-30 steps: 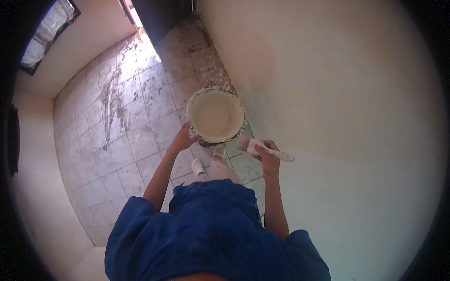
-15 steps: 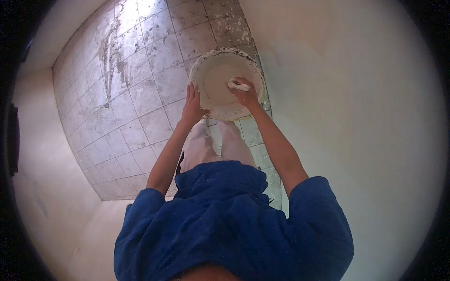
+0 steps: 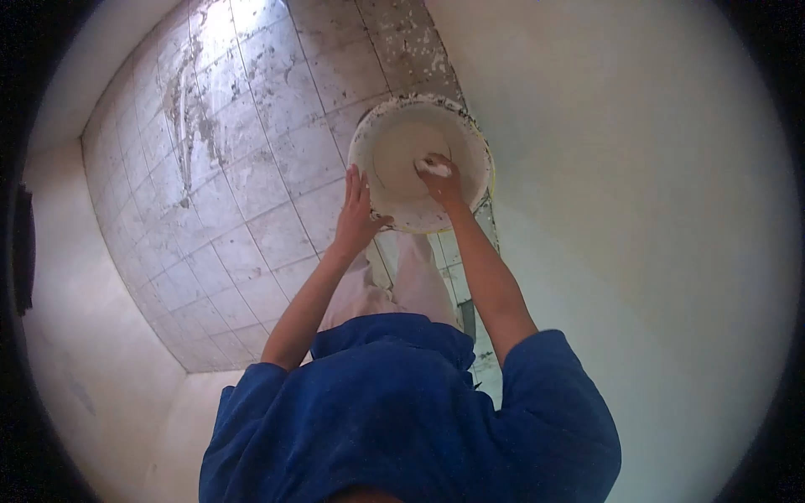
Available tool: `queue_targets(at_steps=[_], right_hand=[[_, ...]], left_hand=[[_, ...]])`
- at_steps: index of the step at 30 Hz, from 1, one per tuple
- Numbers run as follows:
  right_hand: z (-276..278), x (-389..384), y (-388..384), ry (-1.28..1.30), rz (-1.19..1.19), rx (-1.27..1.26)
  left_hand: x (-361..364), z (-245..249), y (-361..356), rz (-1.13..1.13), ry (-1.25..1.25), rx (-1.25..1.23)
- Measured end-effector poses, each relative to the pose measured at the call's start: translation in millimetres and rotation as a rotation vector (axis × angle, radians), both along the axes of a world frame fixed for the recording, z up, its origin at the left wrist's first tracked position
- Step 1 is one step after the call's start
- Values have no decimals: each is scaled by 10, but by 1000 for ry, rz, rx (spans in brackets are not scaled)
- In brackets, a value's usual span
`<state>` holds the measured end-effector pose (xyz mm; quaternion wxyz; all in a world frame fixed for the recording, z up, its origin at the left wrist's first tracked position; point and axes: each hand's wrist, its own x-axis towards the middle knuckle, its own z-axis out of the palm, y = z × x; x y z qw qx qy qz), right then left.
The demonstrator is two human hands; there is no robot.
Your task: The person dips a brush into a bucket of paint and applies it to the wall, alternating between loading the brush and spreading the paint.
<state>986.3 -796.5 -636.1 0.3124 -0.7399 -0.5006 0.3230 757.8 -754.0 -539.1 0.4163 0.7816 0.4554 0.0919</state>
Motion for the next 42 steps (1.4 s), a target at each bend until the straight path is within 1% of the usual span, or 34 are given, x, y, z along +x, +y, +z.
queue_targets(at_steps=[1,2,4,6,8,11,14,15,18,19,22,25,28,31,34,38,40,42], right_hand=[[163,2,-48,-40,-16,54],[480,-78,-89,72,-129,16],[554,-91,-335,-159,-62,161],[953,-297,-501,-69,-186,-3],[1047,-416,-729,-82,-176,151],[1063,-541,-900,-150,-217,174],[1068,-649,-882,-117,-355,286],[1143,-706,-856,-100,-411,289],[1091,-775,-906,6,-480,225],[1049,-802,-924,-4,-526,299],[1070,-795,-926,83,-655,288],[1064,-778,-987,-65,-644,253],[1127,-821,-1023,68,-703,305],[1203,-851,-924,10,-699,362],[1117,-916,-969,50,-628,308],[1093,-997,-880,10,-665,394],[1358,-1057,-830,3,-712,390],[1111,-1056,-893,50,-617,371]], left_hand=[[7,-30,2,-17,-5,7],[-4,-64,-16,-26,-7,20],[-38,-74,8,-26,4,41],[-37,-58,-9,-37,11,33],[-39,-74,-8,-46,23,51],[-23,-95,-15,-60,19,73],[-35,-94,-31,-70,21,89],[-41,-144,-36,-81,31,104],[-14,-108,-36,-102,54,102],[-11,-88,-36,-111,61,95],[-25,-62,-12,-158,106,99],[-31,-52,1,-188,140,90],[-43,-58,5,-200,141,90],[-36,-65,17,-217,194,84],[-44,-53,23,-222,190,94],[-67,4,104,-247,227,70],[-102,81,129,-287,257,54],[-142,28,165,-318,278,103]])
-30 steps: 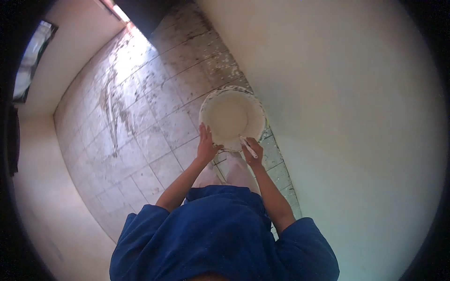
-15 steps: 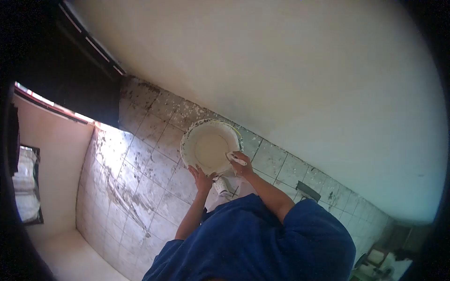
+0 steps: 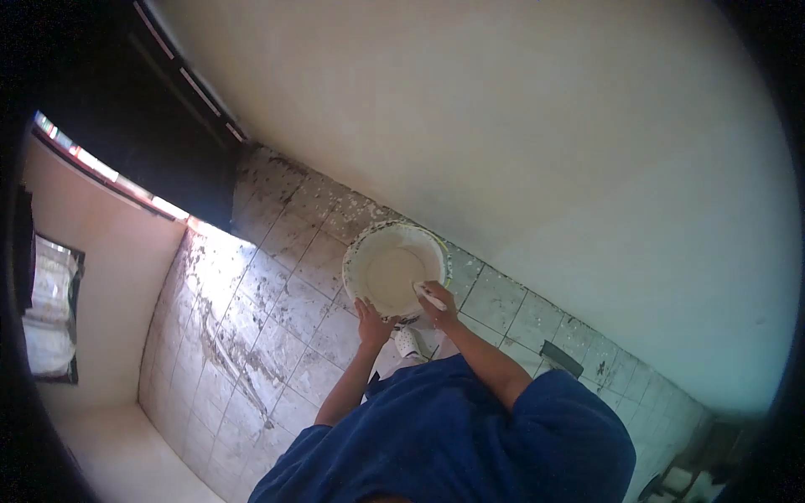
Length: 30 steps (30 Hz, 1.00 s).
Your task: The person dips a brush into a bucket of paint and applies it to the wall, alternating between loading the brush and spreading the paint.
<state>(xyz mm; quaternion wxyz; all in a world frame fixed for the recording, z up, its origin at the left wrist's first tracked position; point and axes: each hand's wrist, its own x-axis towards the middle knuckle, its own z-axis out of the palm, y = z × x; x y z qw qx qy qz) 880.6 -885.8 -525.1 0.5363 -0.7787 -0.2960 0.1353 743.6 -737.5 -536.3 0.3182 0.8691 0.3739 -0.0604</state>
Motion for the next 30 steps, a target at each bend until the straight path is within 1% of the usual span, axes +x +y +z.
queue_targets(at_steps=[1,4,5,8,11,14,15,16,18,19,21,22,23,25,26,27,29,30], right_hand=[[-29,7,-40,12,36,-1],[-31,-10,36,183,-121,-46],[-54,1,72,148,-143,15],[338,64,77,306,-225,95],[522,152,46,884,-492,558],[488,289,-190,1114,-723,890],[810,248,-299,1082,-766,986],[946,249,-429,1018,-782,1056],[1127,245,-717,890,-799,1183],[1214,255,-847,845,-867,1242],[1315,263,-1184,794,-886,1300],[1406,268,-1320,766,-893,1330],[1494,273,-1425,717,-954,1348],[1713,281,-1537,622,-1039,1412],[1815,300,-1572,575,-1077,1437],[1930,311,-1584,530,-1103,1426],[2140,347,-1579,425,-1146,1404],[2194,373,-1580,369,-1179,1362]], left_hand=[[-18,3,22,-34,4,26],[-44,103,124,-128,50,5],[-90,-86,174,-159,30,52],[-142,-102,204,-189,20,59],[-122,-28,206,-231,102,97],[-51,128,227,-287,162,111],[-40,117,234,-275,145,106],[-37,71,268,-283,133,82],[-4,-66,356,-283,109,31],[20,-10,368,-262,77,-31],[124,-44,344,-308,-21,-46],[225,128,240,-333,-72,-55],[316,291,71,-376,-216,-79],[616,984,-453,-496,-320,-226],[734,1471,-764,-531,-357,-377],[856,1836,-1055,-565,-395,-528],[1128,2014,-1492,-648,-516,-711],[1239,2149,-1729,-606,-559,-820]])
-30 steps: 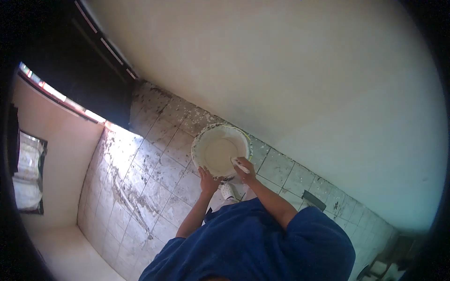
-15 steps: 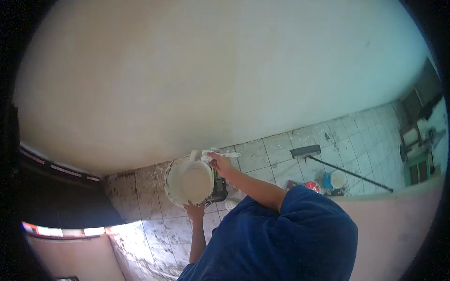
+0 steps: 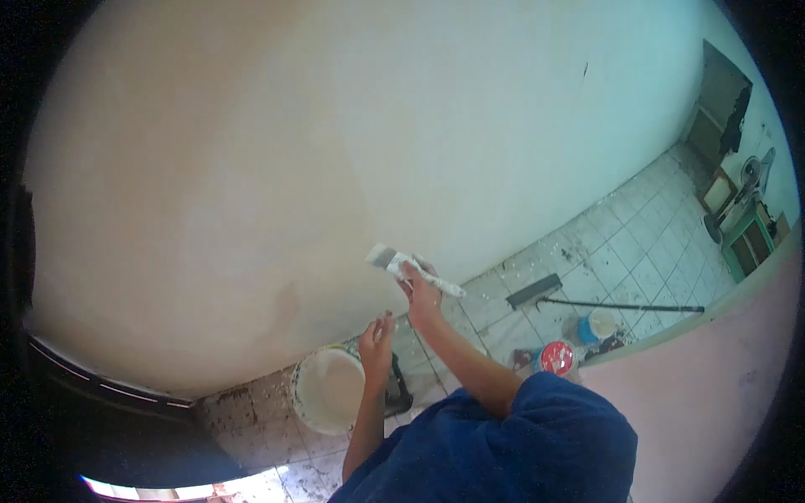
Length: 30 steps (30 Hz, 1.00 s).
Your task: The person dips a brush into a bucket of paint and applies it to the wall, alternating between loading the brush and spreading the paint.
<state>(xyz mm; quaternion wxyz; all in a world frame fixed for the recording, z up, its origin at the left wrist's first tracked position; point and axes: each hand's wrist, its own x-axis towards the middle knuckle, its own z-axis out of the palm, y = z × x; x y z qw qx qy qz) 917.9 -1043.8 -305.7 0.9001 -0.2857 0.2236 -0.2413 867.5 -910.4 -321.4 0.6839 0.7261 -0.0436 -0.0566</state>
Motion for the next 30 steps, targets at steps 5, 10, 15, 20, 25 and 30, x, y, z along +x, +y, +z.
queue_targets(at_steps=[5,10,15,20,25,30], right_hand=[[513,-49,-163,70,-34,-213],[561,102,-632,8,-85,-313],[470,95,-1246,-226,171,-553],[46,127,-2231,-202,294,-1089],[930,529,-2442,-449,8,-1871],[1562,1040,-2456,-781,-22,-2180]], left_hand=[[436,613,-932,56,103,-384],[672,651,-1536,108,158,-565],[972,701,-1889,141,181,-604],[1269,961,-1920,183,157,-591],[1284,1338,-1961,131,148,-448],[1429,1688,-2010,116,145,-333]])
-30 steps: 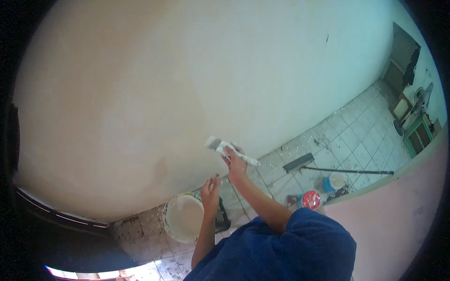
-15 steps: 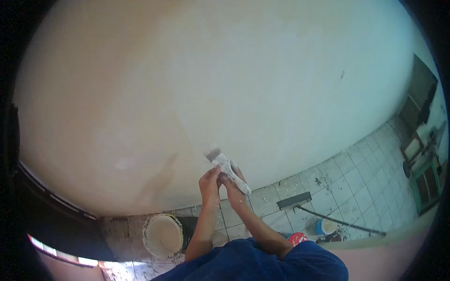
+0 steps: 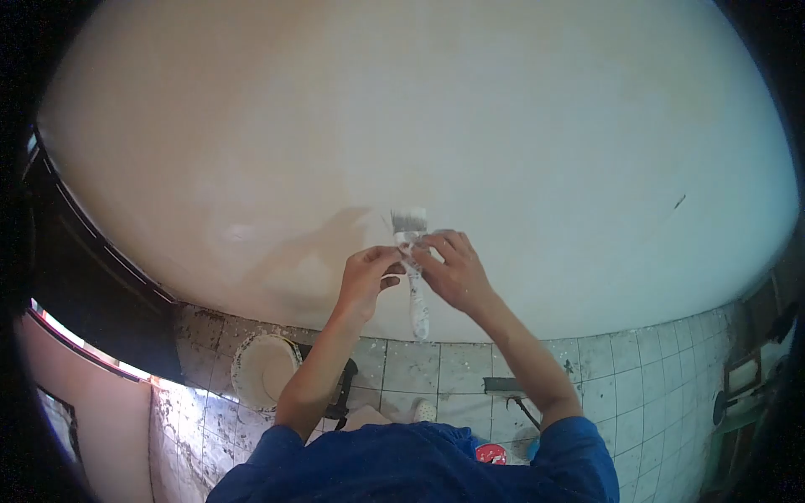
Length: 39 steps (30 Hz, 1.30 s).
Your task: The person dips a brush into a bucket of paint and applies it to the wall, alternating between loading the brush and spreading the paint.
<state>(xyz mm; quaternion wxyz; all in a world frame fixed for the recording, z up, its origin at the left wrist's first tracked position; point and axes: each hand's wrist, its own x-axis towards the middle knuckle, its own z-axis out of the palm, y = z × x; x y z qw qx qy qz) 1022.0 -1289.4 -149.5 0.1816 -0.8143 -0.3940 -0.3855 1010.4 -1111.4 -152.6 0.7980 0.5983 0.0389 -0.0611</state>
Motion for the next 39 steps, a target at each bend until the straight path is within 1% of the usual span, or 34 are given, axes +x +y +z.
queue_targets(at_steps=[1,4,6,7,10,11,14,15,16,17,19,20,22,23,24,26,27,28,29,30,31,32,34,36,38,39], right_hand=[[69,91,3,-31,21,-13],[382,218,3,-84,36,-51],[585,280,-29,-72,32,-84],[678,302,-17,-18,23,-33],[1053,377,-70,-89,42,-108],[1082,461,-96,-120,20,-102],[1330,510,-76,-120,68,-89],[1437,510,-55,-88,80,-109],[1515,560,-29,-108,80,-150],[1596,628,1,-129,81,-191],[1823,740,69,-157,81,-269],[1981,803,92,-225,80,-248],[2360,919,118,-381,77,-212],[2530,921,110,-391,42,-162],[2585,957,80,-427,14,-174],[2495,1076,22,-492,-42,-201],[2168,1096,61,-285,-95,-227],[1721,1189,65,-198,-119,-402],[1205,1175,121,32,-112,-400],[776,1185,149,137,-133,-643],[579,1106,128,126,12,-673],[597,1051,123,159,91,-652],[921,1101,97,114,28,-598],[1516,1236,20,-83,12,-411],[2192,1154,57,-295,-54,-245],[2418,1043,117,-335,-104,-150]], left_hand=[[37,57,-10,-8,-10,13],[205,163,-3,6,-147,51],[243,369,-14,-31,-206,-28],[232,473,-11,-53,-234,-66],[227,679,156,-50,-330,-31],[257,682,238,12,-429,112],[383,648,534,196,-728,536],[442,648,635,255,-829,680],[490,660,715,318,-930,823],[501,717,769,280,-897,877],[570,732,849,280,-950,971],[614,750,881,286,-981,1018],[652,761,936,246,-998,1029],[664,747,961,228,-1008,1032],[691,724,983,217,-1003,1021],[735,658,1022,195,-988,996],[751,647,1043,187,-984,968],[767,639,1060,179,-982,937],[779,615,1078,169,-980,902],[794,582,1109,171,-981,896],[814,552,1145,178,-986,886],[852,543,1149,188,-993,878],[890,515,1119,187,-985,842],[915,480,1087,171,-971,820],[952,414,1018,166,-970,774],[960,397,979,158,-976,767]])
